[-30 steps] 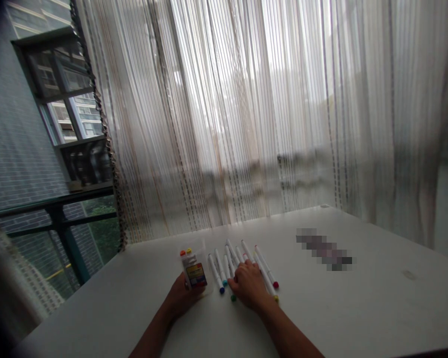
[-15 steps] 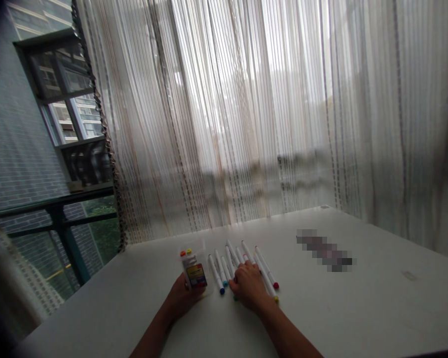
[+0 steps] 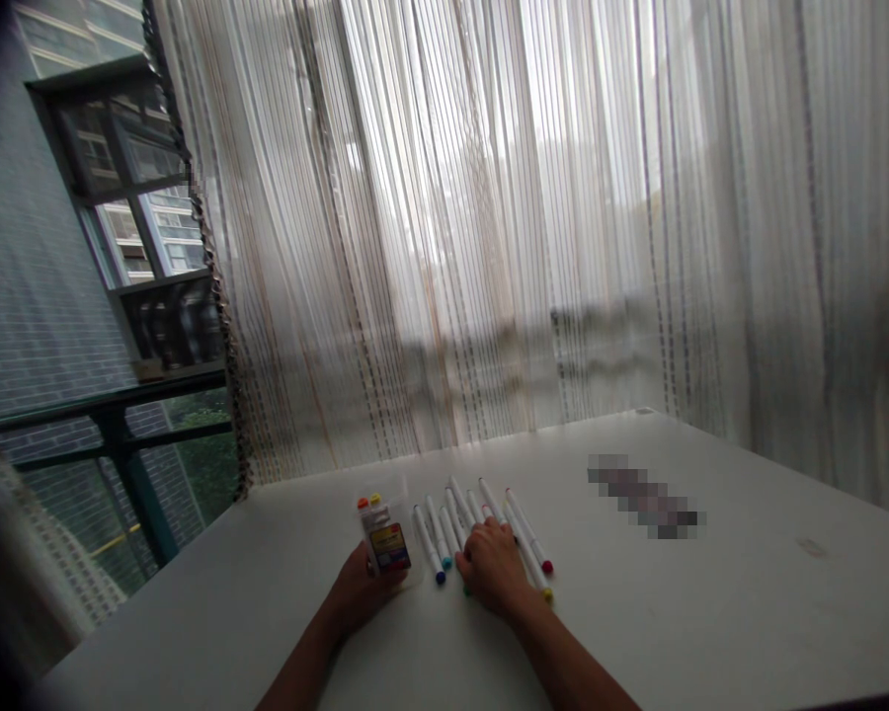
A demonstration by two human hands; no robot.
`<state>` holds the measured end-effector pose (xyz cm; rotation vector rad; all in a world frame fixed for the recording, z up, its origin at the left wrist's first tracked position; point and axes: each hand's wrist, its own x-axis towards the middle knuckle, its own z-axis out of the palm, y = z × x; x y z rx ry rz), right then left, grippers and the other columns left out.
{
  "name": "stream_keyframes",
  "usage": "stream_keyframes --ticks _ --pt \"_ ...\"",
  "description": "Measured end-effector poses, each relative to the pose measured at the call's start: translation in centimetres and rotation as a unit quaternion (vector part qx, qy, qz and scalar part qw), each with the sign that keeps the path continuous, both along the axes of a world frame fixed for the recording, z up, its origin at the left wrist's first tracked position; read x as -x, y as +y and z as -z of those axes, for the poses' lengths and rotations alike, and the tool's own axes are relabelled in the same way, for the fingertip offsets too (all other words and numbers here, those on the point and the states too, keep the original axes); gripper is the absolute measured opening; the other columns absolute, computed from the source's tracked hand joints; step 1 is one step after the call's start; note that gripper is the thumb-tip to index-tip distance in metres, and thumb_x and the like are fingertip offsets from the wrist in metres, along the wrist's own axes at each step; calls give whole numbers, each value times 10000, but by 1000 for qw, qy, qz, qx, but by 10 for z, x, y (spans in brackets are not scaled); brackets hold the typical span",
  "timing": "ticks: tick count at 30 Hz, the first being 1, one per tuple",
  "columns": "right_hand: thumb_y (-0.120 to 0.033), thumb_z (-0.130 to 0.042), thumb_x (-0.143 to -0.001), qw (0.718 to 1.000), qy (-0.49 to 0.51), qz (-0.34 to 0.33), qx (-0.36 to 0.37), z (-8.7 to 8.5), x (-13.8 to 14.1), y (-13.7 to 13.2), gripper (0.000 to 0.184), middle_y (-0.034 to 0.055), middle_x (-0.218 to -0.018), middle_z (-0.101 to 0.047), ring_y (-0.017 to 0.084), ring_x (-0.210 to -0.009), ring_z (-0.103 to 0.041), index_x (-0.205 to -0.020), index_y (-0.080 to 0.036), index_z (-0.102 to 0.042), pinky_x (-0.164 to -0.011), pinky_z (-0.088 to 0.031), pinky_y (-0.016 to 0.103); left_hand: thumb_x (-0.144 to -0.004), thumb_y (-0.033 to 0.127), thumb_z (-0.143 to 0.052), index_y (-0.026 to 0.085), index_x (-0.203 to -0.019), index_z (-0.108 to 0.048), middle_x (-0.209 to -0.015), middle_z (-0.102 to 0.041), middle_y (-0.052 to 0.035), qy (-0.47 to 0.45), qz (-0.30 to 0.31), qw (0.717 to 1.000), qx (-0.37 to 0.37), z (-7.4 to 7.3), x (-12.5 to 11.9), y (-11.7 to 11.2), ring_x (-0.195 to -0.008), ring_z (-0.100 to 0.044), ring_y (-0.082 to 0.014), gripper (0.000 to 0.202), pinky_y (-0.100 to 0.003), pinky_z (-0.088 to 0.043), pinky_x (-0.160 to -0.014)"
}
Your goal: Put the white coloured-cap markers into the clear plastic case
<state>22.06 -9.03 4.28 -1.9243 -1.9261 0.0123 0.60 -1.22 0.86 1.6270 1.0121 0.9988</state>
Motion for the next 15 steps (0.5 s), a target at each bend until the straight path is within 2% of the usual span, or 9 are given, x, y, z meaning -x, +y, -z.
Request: stream_keyframes --ticks 15 --pt "-208 -482 -854 1000 -2 1 2 0 1 0 234 113 -965 -692 243 -987 -559 -816 -135 -701 -868 -320 330 -543 272 -794 154 -927 -621 -871 -695 -73 -1 -7 1000 1 -3 -1 -3 -806 -628 -223 437 -318 -481 -728"
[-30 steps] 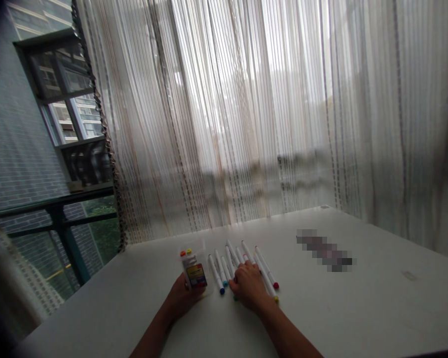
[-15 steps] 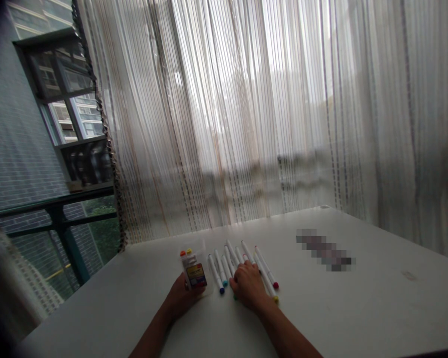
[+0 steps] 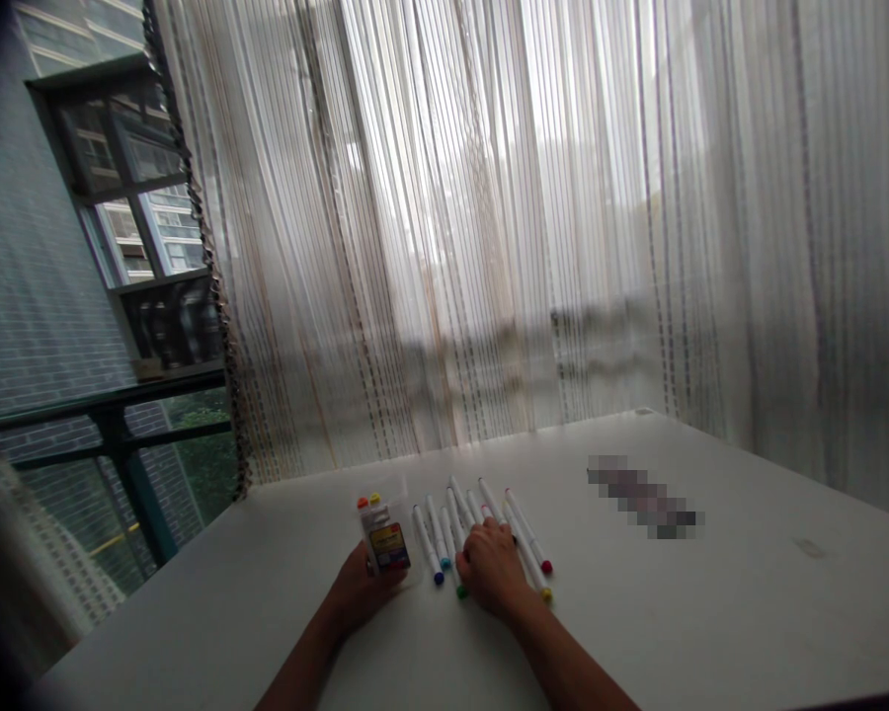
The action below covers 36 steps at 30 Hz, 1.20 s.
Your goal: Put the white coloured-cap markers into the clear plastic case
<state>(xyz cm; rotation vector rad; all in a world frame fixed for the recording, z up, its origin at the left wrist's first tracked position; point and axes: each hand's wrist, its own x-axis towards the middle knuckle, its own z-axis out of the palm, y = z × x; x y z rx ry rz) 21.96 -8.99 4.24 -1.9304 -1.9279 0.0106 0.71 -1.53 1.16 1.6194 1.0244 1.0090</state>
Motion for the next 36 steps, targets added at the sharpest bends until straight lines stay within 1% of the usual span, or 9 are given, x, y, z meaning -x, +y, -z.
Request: stream_keyframes --ticks 6,13,17,22,29,36 --pt "-240 -481 -866 1000 -4 1 -8 0 1 -1 248 113 -969 -692 239 -975 -560 -810 -140 -700 -861 -321 331 -533 271 -800 152 -943 -619 -888 -696 -76 3 -3 1000 -1 3 1 3 -820 -632 -230 464 -328 -481 -743" --pt "-302 -507 -871 1000 -5 -4 2 -2 1 -2 265 108 -952 -691 238 -968 -558 -798 -145 -708 -856 -321 329 -541 259 -801 151 -947 -618 -877 -692 -75 6 -5 1000 0 1 0 0 -819 -624 -221 458 -321 -481 -743" --pt "-324 -519 -869 1000 -9 -6 4 -2 0 -2 268 110 -946 -688 236 -967 -553 -795 -150 -709 -863 -321 331 -545 248 -790 149 -942 -616 -869 -694 -77 2 -4 1000 -1 2 0 1 -815 -626 -227 444 -326 -481 -740" --pt "-317 -526 -861 1000 -5 -11 13 -1 0 0 263 115 -937 -689 250 -965 -555 -783 -144 -708 -866 -324 347 -531 260 -798 152 -924 -620 -859 -693 -72 1 -7 1000 4 5 1 4 -806 -627 -230 444 -326 -478 -729" --pt "-314 -514 -866 1000 -6 -12 7 0 0 2 267 115 -946 -691 258 -981 -560 -797 -144 -708 -865 -329 348 -521 263 -806 154 -928 -613 -867 -689 -73 -7 -1 1000 4 9 2 8 -795 -619 -218 464 -321 -470 -723" --pt "-298 -509 -863 1000 4 -7 3 2 0 3 248 102 -935 -690 244 -973 -561 -781 -156 -696 -866 -328 340 -507 279 -824 156 -915 -620 -852 -687 -74 -21 7 1000 6 7 2 7 -783 -616 -214 473 -302 -467 -701"
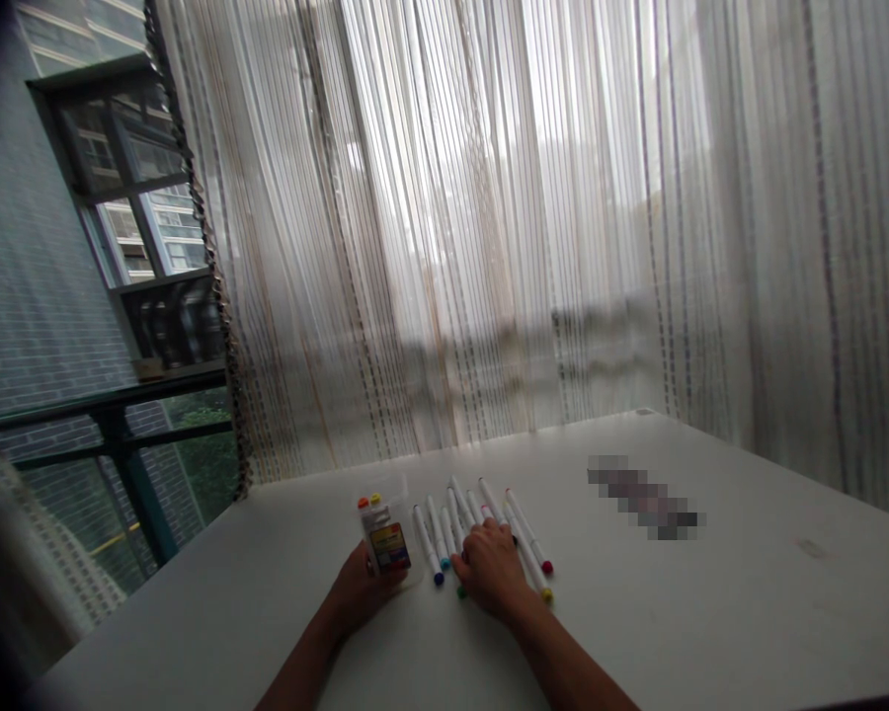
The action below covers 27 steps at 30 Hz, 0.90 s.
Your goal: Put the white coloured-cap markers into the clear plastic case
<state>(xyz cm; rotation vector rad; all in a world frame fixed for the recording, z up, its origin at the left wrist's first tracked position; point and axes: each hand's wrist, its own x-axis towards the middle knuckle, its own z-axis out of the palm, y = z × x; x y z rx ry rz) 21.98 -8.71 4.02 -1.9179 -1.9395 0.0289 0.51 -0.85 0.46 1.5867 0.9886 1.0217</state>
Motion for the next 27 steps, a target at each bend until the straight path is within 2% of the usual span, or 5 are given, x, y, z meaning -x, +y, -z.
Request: stream_keyframes --ticks 5,8,11,22,27 --pt "-251 -463 -878 999 9 -4 -40 -3 5 -1 234 93 -984 -661 236 -1015 -528 -840 -167 -679 -916 -305 344 -524 293 -820 153 -915 -619 -836 -687 -69 5 -4 1000 -8 -1 -2 -2 -771 -615 -208 462 -301 -470 -701" --pt "-259 -480 -864 996 -10 -66 -60 -5 13 -4 208 81 -1037 -629 232 -1040 -499 -926 -195 -668 -932 -290 354 -523 304 -821 149 -917 -621 -849 -691 -72 4 -4 1000 -10 -1 -2 -3 -784 -621 -215 468 -308 -473 -712" --pt "-315 -531 -829 993 -33 -112 -35 -5 22 -5 208 92 -1076 -604 248 -1044 -479 -926 -192 -668 -915 -299 373 -519 301 -821 151 -910 -625 -861 -695 -74 6 -5 1000 -12 -2 -2 -3 -785 -624 -220 462 -314 -475 -714" --pt "-367 -531 -815 993 -66 -95 -26 2 27 0 309 157 -1093 -595 294 -1056 -466 -901 -118 -694 -916 -306 420 -518 302 -813 153 -927 -621 -864 -700 -79 21 -13 1000 -19 3 0 4 -784 -629 -232 475 -327 -480 -718" --pt "-241 -496 -815 994 -70 -79 -29 3 29 2 252 158 -1083 -602 292 -1062 -473 -897 -107 -694 -928 -297 416 -536 297 -800 152 -930 -618 -854 -698 -80 32 -21 999 -18 3 0 3 -775 -625 -230 458 -326 -479 -703"
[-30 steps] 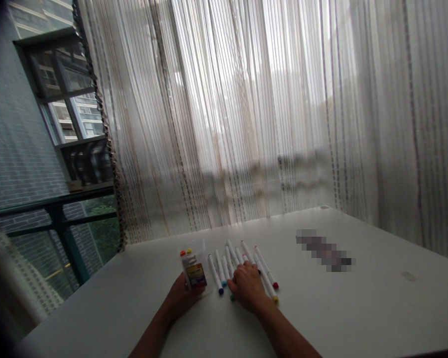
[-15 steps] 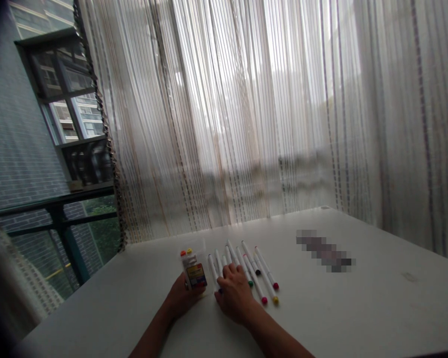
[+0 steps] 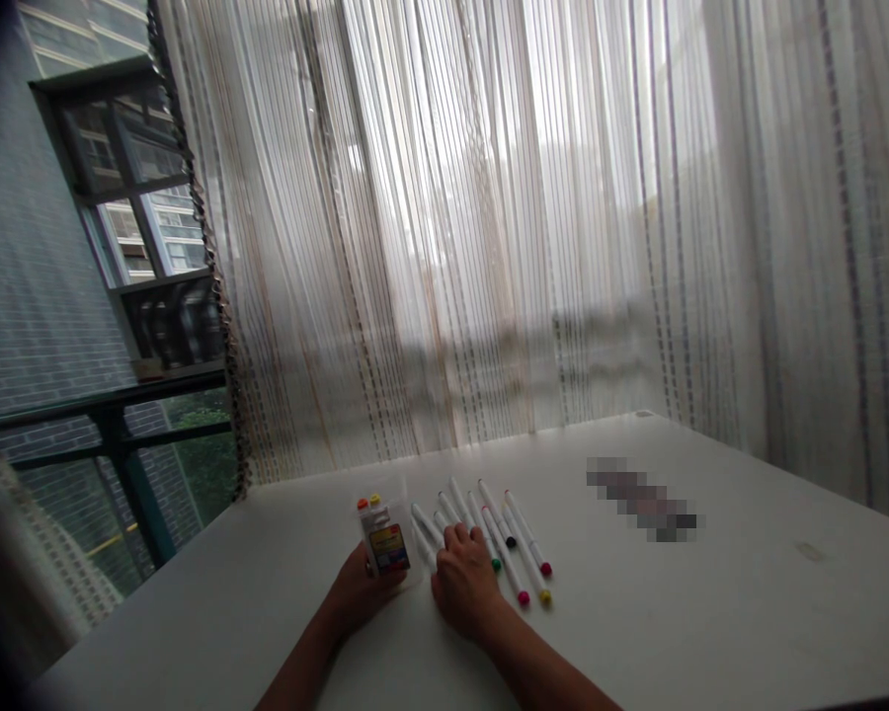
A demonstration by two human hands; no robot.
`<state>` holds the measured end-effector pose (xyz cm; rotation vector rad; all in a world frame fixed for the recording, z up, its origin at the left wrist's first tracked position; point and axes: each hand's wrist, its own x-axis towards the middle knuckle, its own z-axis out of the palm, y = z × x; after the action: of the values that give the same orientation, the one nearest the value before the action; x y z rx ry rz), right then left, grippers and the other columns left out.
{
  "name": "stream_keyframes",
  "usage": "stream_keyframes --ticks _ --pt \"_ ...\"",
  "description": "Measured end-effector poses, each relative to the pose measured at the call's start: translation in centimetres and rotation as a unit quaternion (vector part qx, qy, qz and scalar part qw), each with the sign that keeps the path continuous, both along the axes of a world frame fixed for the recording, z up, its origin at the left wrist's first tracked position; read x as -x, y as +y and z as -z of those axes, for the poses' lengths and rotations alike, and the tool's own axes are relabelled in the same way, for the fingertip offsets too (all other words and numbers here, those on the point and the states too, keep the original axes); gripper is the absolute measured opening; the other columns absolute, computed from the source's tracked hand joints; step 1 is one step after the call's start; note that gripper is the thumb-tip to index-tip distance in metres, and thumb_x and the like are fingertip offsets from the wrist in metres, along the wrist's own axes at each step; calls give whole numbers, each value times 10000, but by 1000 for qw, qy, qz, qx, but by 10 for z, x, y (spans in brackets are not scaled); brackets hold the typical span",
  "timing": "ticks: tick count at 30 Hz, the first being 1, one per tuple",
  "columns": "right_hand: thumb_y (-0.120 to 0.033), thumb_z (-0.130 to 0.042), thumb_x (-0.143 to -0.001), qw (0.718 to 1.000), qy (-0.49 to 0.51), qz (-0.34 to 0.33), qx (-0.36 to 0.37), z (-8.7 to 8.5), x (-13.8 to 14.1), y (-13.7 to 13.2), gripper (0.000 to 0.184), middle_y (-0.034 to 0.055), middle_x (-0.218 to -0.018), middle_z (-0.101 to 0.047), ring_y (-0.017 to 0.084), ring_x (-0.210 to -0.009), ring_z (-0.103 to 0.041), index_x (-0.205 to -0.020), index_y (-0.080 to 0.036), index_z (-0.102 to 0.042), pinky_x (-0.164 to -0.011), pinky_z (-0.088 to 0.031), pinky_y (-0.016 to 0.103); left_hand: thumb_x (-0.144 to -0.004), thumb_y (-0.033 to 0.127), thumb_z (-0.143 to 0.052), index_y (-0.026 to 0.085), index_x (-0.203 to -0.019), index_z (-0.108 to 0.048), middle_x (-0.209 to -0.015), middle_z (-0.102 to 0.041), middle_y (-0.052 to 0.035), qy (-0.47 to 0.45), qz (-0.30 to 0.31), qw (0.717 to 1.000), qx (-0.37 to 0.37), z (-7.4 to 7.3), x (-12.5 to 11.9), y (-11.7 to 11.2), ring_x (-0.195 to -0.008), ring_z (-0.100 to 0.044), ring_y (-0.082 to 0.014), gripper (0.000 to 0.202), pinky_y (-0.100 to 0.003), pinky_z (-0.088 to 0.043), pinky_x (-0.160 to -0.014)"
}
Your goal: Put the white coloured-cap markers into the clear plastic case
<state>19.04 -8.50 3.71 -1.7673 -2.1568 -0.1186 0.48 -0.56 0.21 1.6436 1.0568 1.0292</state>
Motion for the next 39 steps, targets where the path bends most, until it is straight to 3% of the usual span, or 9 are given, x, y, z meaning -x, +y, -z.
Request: stream_keyframes --ticks 16,30,39 --pt "-191 -528 -783 997 34 29 -71 3 -1 -1 143 116 -1000 -623 244 -981 -501 -844 -136 -645 -921 -315 361 -498 267 -816 151 -895 -629 -851 -703 -86 -32 9 999 12 -8 -2 -7 -794 -631 -240 454 -337 -485 -740" --pt "-205 -550 -801 991 26 34 -124 6 -1 -1 111 93 -905 -640 226 -911 -521 -779 -144 -641 -881 -323 350 -540 307 -798 151 -941 -630 -873 -704 -85 3 2 1000 -10 5 1 3 -794 -634 -241 462 -333 -490 -709" --pt "-204 -505 -849 990 22 39 -135 7 1 -2 163 91 -893 -640 219 -889 -527 -774 -151 -639 -856 -325 351 -536 304 -790 158 -938 -625 -899 -701 -90 -2 18 1000 0 0 -1 0 -816 -641 -244 458 -341 -495 -741"
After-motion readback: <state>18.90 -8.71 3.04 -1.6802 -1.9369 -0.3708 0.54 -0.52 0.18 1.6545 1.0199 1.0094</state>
